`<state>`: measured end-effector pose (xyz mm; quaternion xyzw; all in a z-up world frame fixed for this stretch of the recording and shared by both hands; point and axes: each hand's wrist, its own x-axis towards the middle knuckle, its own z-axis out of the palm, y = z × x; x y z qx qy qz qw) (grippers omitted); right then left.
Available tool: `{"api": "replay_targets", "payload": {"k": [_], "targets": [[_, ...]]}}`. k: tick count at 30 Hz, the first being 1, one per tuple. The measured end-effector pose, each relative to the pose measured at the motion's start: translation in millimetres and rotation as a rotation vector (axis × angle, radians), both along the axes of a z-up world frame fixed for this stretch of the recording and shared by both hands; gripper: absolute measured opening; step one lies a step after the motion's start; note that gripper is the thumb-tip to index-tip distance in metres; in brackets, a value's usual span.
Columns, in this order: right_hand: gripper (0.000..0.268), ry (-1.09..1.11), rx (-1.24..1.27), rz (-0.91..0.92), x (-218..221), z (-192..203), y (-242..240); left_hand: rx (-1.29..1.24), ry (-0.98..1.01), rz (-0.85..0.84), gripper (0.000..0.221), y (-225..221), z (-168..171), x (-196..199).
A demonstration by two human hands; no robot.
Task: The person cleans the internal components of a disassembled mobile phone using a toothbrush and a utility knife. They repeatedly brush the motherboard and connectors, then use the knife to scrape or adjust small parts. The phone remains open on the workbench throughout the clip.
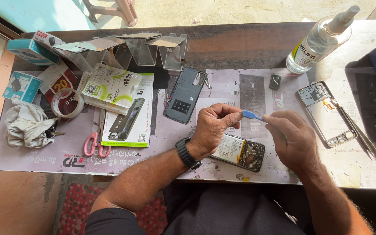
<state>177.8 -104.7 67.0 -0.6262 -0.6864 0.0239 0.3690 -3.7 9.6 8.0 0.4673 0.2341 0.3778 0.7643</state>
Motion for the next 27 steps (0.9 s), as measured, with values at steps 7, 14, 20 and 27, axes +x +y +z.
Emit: {"api": "replay_targets", "payload": {"k": [7, 14, 20, 27], "targets": [[0.018, 0.035, 0.025, -0.001, -3.6, 0.7, 0.4, 0.001, -0.001, 0.016, 0.016, 1.0, 2.9, -1.4], [0.019, 0.041, 0.031, 0.006, -3.3, -0.1, -0.6, 0.004, -0.005, 0.011, 0.017, 2.2, 0.9, -1.4], [0.017, 0.032, 0.014, -0.001, -1.9, -3.8, -1.8, 0.002, -0.006, -0.006, 0.017, -1.1, -1.4, 0.3], [0.015, 0.008, -0.003, -0.001, -1.0, -3.2, -4.9, 0.004, 0.003, 0.011, 0.017, 1.2, 0.3, -0.7]]}}
